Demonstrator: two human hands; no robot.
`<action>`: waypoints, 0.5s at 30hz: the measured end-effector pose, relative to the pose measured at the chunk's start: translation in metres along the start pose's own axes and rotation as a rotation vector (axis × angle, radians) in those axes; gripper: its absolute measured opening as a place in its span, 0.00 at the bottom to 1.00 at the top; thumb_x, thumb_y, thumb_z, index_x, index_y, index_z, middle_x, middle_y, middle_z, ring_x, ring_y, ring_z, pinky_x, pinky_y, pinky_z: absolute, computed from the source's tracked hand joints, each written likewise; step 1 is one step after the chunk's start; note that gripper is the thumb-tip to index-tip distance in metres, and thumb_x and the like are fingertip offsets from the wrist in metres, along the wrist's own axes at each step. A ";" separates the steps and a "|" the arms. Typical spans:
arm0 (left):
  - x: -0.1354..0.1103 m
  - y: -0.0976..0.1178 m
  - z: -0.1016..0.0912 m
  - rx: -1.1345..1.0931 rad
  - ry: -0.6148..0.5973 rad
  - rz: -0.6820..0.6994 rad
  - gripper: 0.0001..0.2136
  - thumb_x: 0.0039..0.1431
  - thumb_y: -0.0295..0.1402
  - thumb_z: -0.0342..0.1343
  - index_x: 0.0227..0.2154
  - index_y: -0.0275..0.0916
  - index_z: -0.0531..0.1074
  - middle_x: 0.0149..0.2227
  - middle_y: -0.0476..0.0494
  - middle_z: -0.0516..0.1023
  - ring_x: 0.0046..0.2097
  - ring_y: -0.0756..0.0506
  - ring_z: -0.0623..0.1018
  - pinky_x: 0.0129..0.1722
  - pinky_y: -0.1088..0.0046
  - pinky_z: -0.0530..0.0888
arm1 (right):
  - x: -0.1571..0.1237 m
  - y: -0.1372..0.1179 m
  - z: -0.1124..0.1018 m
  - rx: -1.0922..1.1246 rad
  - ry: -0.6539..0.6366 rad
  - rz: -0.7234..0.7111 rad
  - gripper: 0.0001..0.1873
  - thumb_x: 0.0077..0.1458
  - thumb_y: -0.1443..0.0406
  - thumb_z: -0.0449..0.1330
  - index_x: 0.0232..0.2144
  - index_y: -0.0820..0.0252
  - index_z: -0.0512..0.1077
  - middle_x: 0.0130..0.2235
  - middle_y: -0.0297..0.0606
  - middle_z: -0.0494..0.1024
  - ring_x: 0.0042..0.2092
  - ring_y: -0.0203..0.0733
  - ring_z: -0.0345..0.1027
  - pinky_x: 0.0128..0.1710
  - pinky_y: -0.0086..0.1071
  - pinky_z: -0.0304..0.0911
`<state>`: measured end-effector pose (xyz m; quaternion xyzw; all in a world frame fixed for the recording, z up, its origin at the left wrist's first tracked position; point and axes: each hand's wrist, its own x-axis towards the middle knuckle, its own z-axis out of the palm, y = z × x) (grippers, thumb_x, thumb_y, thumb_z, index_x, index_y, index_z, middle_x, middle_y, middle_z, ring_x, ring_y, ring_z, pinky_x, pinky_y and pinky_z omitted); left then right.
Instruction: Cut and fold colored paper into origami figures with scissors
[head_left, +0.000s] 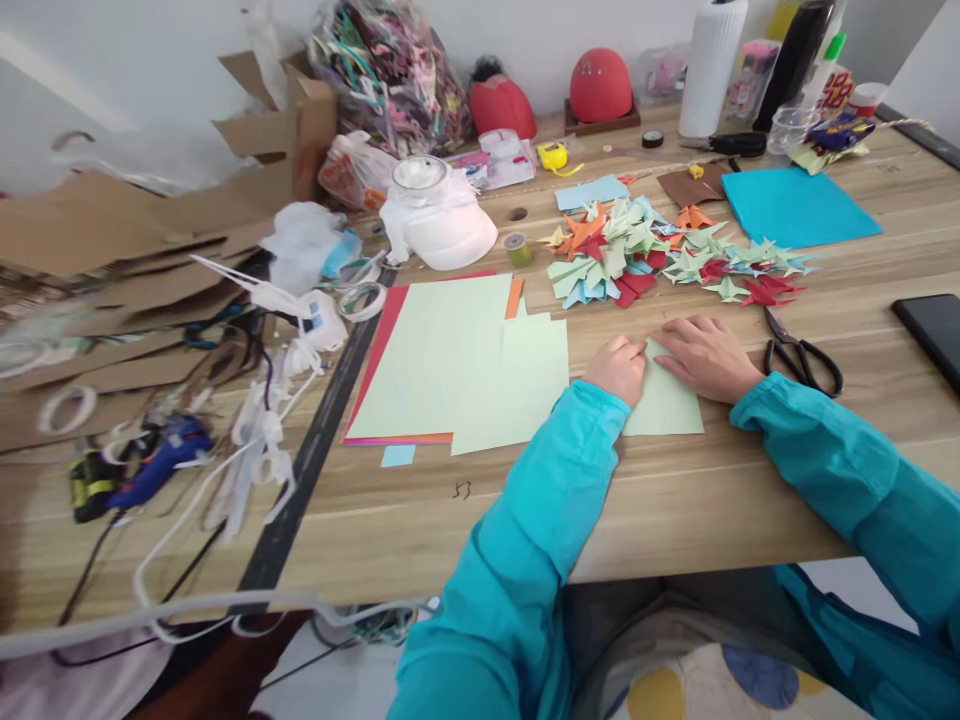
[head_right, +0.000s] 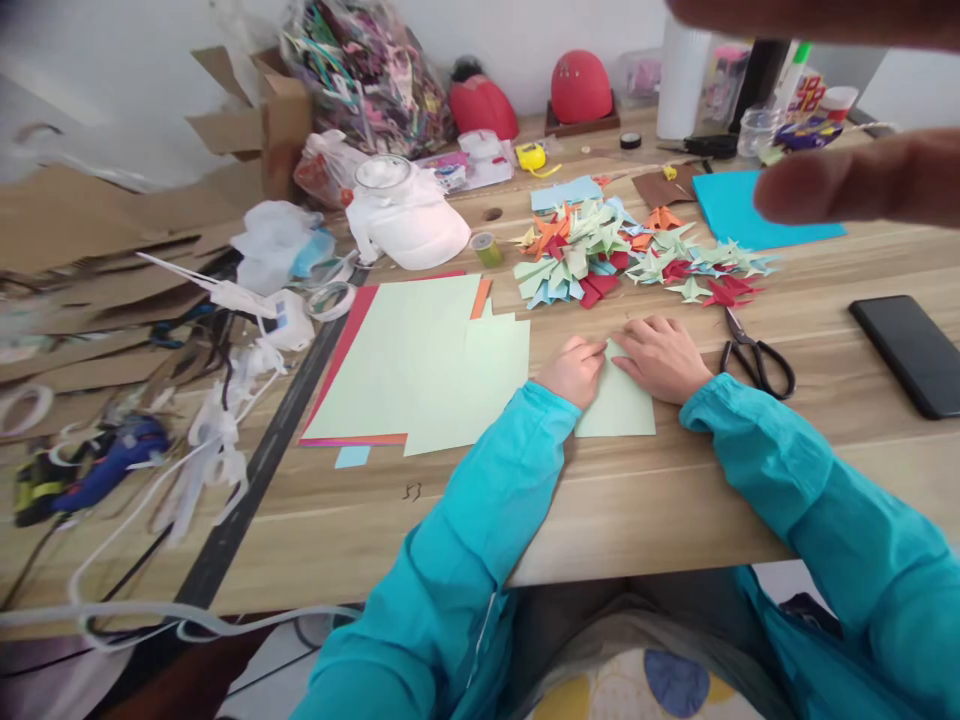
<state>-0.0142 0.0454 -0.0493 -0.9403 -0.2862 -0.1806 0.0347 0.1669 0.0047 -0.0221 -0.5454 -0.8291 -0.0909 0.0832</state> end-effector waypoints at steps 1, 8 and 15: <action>0.000 0.000 0.000 -0.004 0.009 -0.003 0.14 0.58 0.23 0.45 0.39 0.25 0.75 0.45 0.34 0.77 0.42 0.42 0.71 0.45 0.65 0.73 | 0.000 0.001 0.000 0.013 0.005 0.000 0.23 0.62 0.54 0.46 0.54 0.57 0.65 0.51 0.45 0.71 0.48 0.53 0.60 0.41 0.41 0.53; -0.001 0.000 0.000 -0.056 0.027 -0.014 0.13 0.58 0.23 0.46 0.38 0.29 0.76 0.47 0.35 0.76 0.42 0.41 0.72 0.44 0.61 0.73 | -0.004 0.009 0.002 0.116 0.047 -0.054 0.30 0.57 0.49 0.53 0.54 0.63 0.65 0.51 0.47 0.72 0.49 0.55 0.62 0.44 0.42 0.57; 0.000 0.000 -0.001 -0.046 0.024 -0.009 0.13 0.57 0.22 0.47 0.37 0.29 0.76 0.47 0.35 0.77 0.42 0.41 0.72 0.44 0.61 0.74 | -0.004 0.012 0.009 0.163 0.149 -0.065 0.20 0.62 0.56 0.49 0.46 0.63 0.71 0.46 0.46 0.76 0.48 0.49 0.66 0.46 0.39 0.59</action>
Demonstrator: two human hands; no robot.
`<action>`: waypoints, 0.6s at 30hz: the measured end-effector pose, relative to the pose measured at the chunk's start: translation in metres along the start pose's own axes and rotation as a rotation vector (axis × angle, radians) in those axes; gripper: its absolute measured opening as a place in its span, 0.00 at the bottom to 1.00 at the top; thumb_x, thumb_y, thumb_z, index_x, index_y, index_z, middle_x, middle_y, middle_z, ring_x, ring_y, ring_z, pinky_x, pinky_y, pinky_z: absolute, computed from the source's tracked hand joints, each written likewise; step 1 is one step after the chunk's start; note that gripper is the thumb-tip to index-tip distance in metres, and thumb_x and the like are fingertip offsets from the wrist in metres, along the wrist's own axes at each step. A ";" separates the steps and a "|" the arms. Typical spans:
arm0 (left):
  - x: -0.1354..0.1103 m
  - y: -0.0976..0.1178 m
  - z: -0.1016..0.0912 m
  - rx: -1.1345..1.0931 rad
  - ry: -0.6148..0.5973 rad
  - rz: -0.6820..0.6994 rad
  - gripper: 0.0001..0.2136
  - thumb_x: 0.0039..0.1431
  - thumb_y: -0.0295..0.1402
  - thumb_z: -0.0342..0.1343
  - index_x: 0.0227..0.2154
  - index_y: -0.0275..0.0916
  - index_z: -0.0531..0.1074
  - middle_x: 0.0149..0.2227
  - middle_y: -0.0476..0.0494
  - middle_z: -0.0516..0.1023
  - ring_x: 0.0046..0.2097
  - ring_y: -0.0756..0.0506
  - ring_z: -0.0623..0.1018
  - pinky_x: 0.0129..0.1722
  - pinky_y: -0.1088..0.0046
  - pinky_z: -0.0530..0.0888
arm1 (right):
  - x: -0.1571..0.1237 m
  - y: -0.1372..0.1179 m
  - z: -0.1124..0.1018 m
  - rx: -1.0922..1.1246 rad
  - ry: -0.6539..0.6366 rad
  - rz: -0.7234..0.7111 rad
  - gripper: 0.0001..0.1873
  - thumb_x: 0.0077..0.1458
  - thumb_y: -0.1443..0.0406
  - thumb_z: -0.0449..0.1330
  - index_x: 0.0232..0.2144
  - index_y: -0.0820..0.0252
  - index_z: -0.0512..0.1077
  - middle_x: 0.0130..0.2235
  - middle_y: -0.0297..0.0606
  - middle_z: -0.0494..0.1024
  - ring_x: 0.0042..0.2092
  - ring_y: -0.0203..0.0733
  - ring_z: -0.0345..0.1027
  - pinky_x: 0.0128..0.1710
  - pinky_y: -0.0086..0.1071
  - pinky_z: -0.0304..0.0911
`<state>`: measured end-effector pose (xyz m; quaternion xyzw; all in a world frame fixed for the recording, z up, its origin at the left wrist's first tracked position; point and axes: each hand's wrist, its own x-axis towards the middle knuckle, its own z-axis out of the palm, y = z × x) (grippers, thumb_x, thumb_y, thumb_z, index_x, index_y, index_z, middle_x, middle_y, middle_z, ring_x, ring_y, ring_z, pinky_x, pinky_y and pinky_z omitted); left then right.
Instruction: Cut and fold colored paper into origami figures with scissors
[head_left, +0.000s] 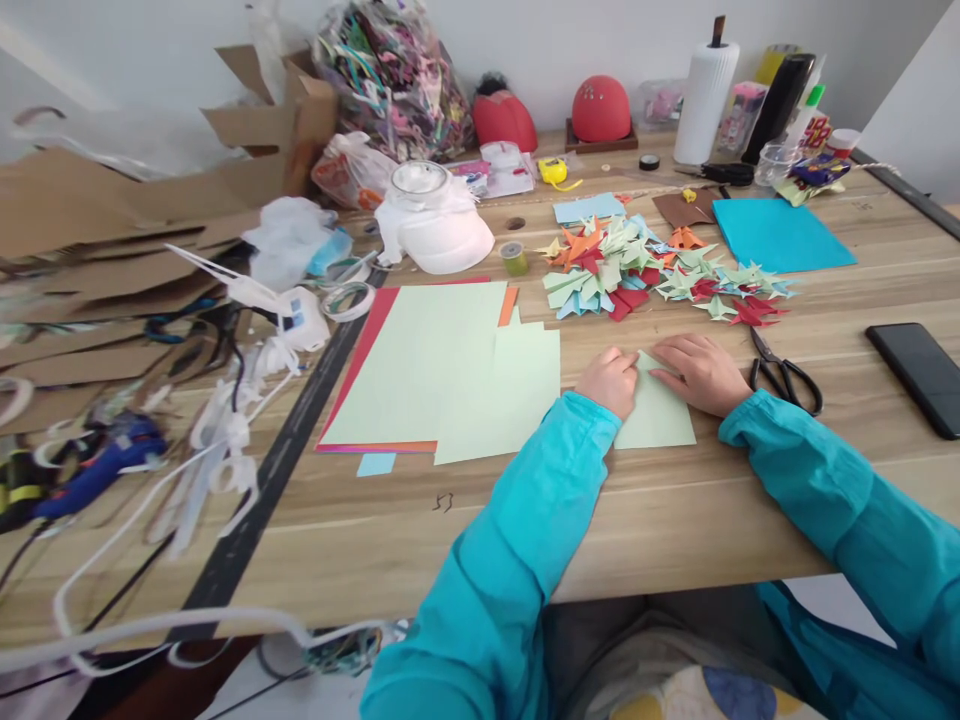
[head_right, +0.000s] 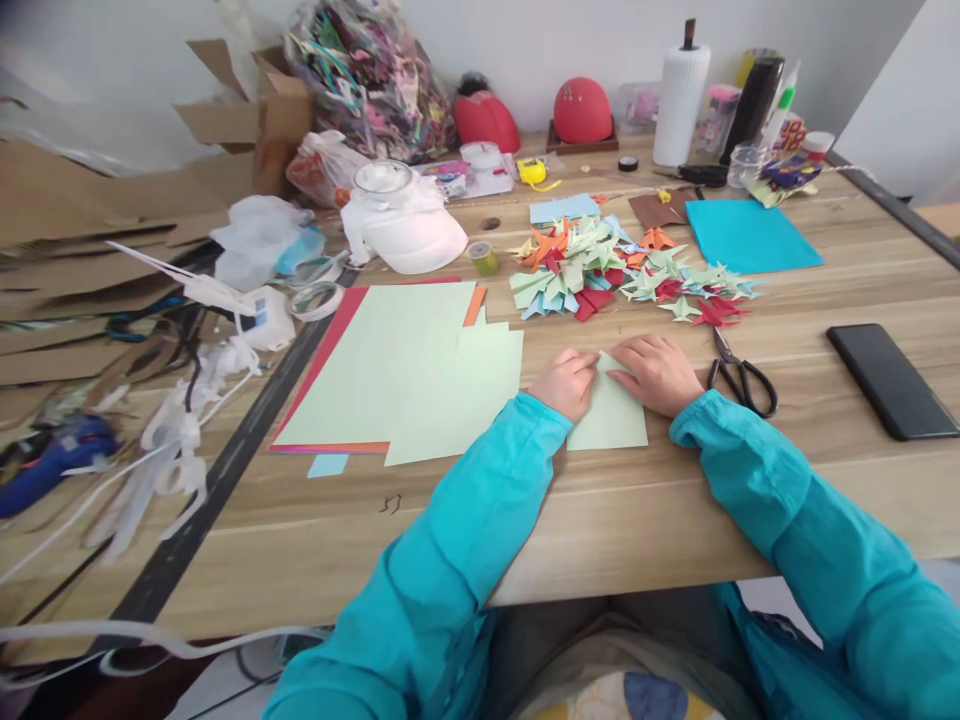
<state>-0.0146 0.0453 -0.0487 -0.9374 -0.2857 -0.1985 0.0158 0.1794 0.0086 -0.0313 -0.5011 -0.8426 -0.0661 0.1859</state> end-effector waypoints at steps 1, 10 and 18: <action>0.000 0.000 0.000 0.002 -0.006 -0.007 0.13 0.57 0.22 0.46 0.37 0.29 0.76 0.47 0.35 0.76 0.43 0.41 0.72 0.45 0.61 0.73 | 0.000 -0.001 0.000 0.002 0.011 0.004 0.19 0.62 0.57 0.48 0.44 0.63 0.72 0.44 0.46 0.77 0.47 0.49 0.67 0.45 0.39 0.60; 0.004 0.004 -0.002 0.038 -0.032 -0.031 0.11 0.55 0.20 0.48 0.38 0.29 0.74 0.48 0.33 0.75 0.45 0.41 0.73 0.46 0.63 0.71 | 0.005 -0.004 0.003 -0.018 0.090 0.157 0.17 0.62 0.65 0.45 0.32 0.61 0.73 0.35 0.46 0.77 0.41 0.48 0.67 0.40 0.38 0.59; 0.003 0.008 -0.003 0.106 -0.026 -0.034 0.13 0.58 0.22 0.46 0.43 0.31 0.72 0.51 0.37 0.74 0.44 0.42 0.72 0.42 0.64 0.71 | 0.004 -0.002 0.004 -0.053 0.062 0.220 0.16 0.61 0.64 0.47 0.33 0.63 0.74 0.35 0.47 0.77 0.41 0.48 0.67 0.40 0.38 0.59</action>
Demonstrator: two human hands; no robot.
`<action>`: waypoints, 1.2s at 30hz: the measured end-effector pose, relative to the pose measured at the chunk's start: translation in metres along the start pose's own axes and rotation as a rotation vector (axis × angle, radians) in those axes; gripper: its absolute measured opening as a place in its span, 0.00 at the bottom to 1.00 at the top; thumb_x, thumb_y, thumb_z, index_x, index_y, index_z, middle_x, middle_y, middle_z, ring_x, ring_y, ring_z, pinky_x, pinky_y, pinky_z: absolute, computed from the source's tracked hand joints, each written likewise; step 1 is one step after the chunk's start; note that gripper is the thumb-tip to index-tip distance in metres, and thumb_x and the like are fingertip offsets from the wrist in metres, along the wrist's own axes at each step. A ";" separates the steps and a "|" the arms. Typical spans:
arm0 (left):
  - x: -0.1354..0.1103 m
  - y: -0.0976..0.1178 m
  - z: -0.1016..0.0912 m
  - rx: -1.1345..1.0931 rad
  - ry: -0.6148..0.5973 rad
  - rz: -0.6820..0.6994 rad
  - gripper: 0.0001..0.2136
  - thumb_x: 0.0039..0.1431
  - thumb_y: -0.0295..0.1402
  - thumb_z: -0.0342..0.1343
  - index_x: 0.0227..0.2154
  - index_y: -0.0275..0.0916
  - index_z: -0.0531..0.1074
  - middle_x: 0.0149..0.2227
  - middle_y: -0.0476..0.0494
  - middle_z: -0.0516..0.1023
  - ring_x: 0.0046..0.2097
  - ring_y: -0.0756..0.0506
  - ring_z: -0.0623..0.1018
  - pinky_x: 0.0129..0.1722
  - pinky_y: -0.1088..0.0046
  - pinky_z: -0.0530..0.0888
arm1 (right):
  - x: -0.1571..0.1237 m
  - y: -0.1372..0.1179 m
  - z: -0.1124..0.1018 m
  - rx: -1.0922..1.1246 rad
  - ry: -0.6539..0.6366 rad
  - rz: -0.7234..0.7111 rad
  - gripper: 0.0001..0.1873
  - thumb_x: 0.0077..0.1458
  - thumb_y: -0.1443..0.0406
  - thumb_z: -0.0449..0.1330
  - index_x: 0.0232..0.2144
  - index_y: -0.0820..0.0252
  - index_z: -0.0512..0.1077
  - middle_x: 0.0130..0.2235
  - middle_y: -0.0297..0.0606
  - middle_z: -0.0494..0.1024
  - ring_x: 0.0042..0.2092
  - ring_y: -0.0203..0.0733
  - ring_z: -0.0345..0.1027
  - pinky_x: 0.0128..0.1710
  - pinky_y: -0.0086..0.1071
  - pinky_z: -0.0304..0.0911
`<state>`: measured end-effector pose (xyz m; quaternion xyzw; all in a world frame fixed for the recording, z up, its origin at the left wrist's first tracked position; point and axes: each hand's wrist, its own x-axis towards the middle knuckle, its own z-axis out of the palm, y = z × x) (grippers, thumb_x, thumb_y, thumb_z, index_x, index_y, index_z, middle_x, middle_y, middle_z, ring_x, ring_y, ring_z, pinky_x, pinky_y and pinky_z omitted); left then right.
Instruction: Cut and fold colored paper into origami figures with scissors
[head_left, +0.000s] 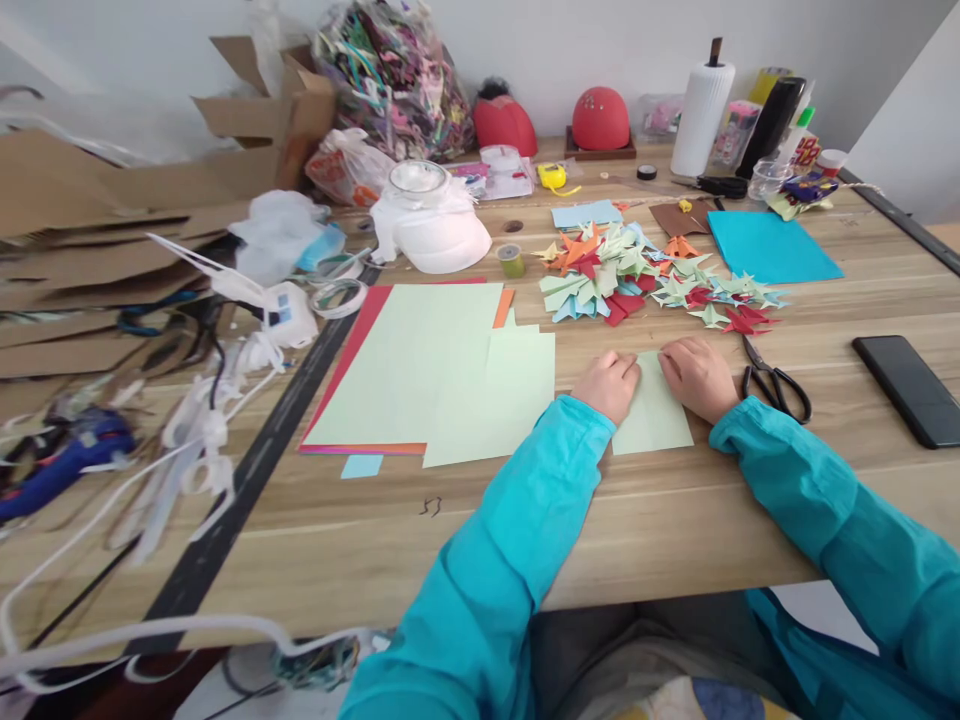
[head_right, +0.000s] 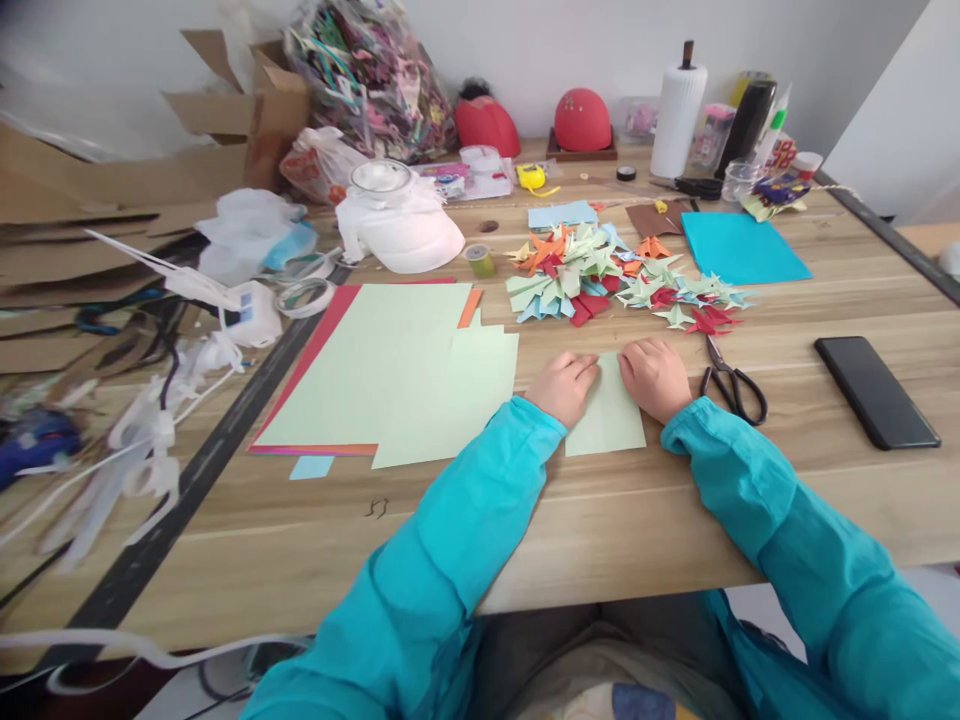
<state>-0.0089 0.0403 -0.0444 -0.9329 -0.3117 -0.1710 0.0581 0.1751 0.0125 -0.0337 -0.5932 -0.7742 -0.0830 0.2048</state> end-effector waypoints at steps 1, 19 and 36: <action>0.000 0.000 0.000 0.008 -0.002 -0.002 0.14 0.58 0.22 0.46 0.44 0.31 0.72 0.51 0.37 0.74 0.44 0.42 0.72 0.42 0.63 0.71 | 0.000 0.000 0.000 0.006 0.002 -0.018 0.15 0.61 0.64 0.48 0.34 0.63 0.74 0.36 0.47 0.77 0.41 0.48 0.67 0.40 0.38 0.60; -0.002 -0.002 -0.001 -0.060 0.020 -0.065 0.17 0.58 0.25 0.45 0.49 0.30 0.70 0.50 0.33 0.73 0.44 0.40 0.71 0.44 0.59 0.70 | -0.004 0.001 -0.005 0.087 -0.095 -0.271 0.16 0.63 0.63 0.49 0.45 0.56 0.74 0.49 0.46 0.74 0.51 0.48 0.65 0.47 0.42 0.62; -0.006 0.000 -0.007 0.024 -0.001 -0.093 0.17 0.59 0.29 0.45 0.49 0.38 0.70 0.55 0.41 0.70 0.44 0.40 0.70 0.39 0.61 0.68 | -0.007 0.003 -0.003 0.159 -0.052 -0.252 0.14 0.61 0.61 0.52 0.43 0.57 0.76 0.48 0.46 0.75 0.50 0.49 0.66 0.48 0.44 0.64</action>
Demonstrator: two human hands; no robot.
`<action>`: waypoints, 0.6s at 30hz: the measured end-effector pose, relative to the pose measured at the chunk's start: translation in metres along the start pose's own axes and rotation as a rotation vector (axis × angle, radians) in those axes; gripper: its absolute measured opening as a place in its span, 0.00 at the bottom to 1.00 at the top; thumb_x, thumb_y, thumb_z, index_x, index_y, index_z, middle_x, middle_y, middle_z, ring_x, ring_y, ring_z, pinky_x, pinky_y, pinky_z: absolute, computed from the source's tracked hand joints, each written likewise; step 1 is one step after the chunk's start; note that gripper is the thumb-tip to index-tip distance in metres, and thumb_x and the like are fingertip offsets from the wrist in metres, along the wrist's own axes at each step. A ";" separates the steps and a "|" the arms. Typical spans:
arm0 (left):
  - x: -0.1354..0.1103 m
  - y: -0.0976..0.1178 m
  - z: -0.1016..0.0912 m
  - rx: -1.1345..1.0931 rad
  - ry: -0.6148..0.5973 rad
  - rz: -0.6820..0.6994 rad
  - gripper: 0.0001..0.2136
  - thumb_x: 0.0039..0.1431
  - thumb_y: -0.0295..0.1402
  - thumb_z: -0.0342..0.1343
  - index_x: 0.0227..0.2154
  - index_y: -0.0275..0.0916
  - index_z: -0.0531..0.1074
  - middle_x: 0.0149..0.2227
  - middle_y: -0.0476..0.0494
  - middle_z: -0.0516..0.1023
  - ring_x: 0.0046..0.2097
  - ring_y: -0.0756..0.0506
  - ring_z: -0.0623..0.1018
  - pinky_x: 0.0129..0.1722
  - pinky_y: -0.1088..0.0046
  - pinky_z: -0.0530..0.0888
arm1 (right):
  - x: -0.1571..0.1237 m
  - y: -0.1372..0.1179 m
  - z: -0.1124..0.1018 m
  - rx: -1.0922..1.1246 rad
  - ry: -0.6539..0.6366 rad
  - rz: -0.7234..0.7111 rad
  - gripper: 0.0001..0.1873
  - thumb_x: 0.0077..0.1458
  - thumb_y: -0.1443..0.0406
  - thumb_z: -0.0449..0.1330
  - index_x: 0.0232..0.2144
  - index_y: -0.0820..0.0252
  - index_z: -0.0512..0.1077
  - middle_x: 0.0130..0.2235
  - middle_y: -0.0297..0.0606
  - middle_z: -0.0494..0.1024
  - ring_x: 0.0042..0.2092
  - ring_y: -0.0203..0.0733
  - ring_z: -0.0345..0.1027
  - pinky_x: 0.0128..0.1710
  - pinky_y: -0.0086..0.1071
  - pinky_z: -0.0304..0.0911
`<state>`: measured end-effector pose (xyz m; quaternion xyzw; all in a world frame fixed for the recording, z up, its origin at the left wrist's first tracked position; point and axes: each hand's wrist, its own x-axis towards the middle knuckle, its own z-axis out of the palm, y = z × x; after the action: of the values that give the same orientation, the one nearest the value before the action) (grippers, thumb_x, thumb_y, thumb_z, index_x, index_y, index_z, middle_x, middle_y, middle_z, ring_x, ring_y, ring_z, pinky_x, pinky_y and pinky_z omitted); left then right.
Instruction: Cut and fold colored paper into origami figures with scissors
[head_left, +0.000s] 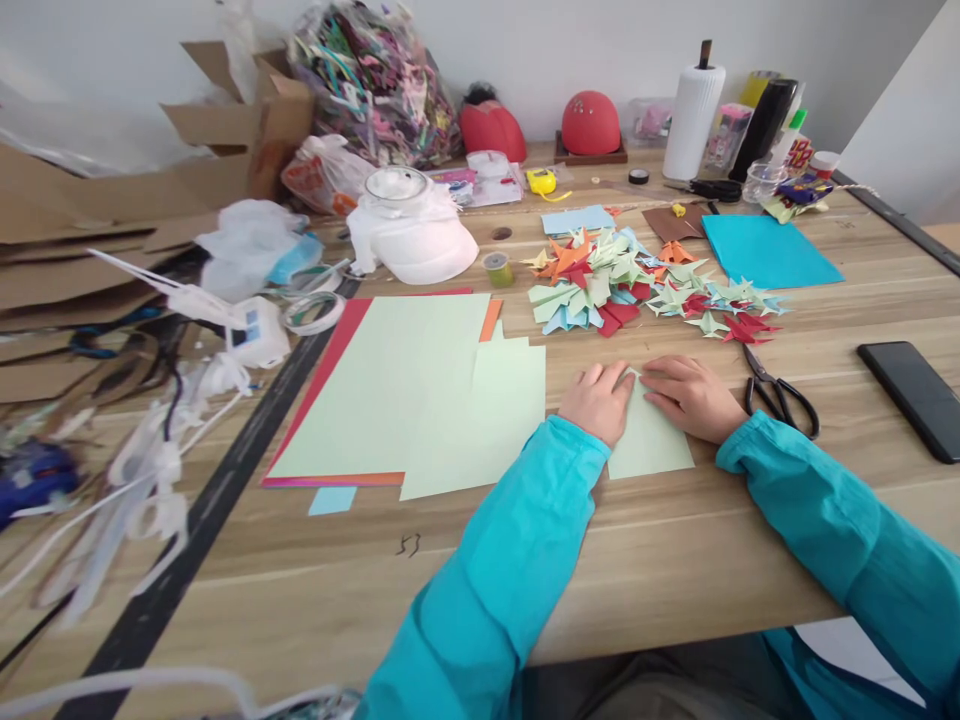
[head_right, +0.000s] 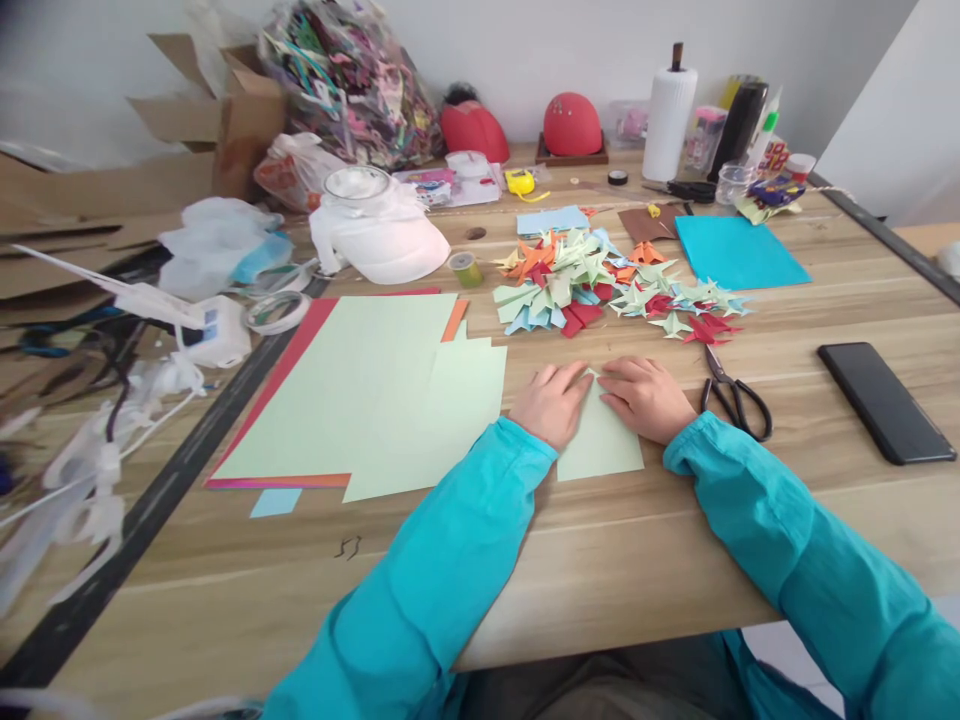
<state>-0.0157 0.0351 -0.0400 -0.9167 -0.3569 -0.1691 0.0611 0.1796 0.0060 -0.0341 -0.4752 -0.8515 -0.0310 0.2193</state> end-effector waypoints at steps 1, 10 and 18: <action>0.000 0.000 0.000 -0.002 -0.004 0.007 0.17 0.59 0.28 0.45 0.49 0.38 0.71 0.56 0.42 0.70 0.44 0.40 0.70 0.39 0.61 0.68 | 0.000 0.000 0.000 -0.001 -0.005 -0.001 0.15 0.61 0.61 0.52 0.44 0.57 0.75 0.48 0.45 0.75 0.50 0.49 0.66 0.48 0.44 0.63; 0.002 0.000 0.003 -0.032 -0.034 0.018 0.17 0.60 0.28 0.46 0.51 0.39 0.70 0.53 0.44 0.73 0.43 0.41 0.69 0.36 0.62 0.67 | 0.001 0.000 0.001 -0.026 -0.012 0.019 0.15 0.61 0.61 0.52 0.44 0.58 0.75 0.48 0.45 0.75 0.50 0.48 0.67 0.47 0.43 0.64; 0.002 0.000 0.005 -0.041 0.005 0.042 0.16 0.61 0.28 0.46 0.49 0.36 0.71 0.54 0.41 0.72 0.45 0.41 0.70 0.41 0.62 0.69 | 0.002 -0.004 0.002 -0.083 -0.006 0.031 0.15 0.61 0.62 0.52 0.44 0.58 0.75 0.48 0.44 0.76 0.49 0.47 0.67 0.47 0.41 0.63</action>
<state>-0.0133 0.0376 -0.0436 -0.9245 -0.3340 -0.1774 0.0465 0.1747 0.0058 -0.0349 -0.4970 -0.8428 -0.0615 0.1973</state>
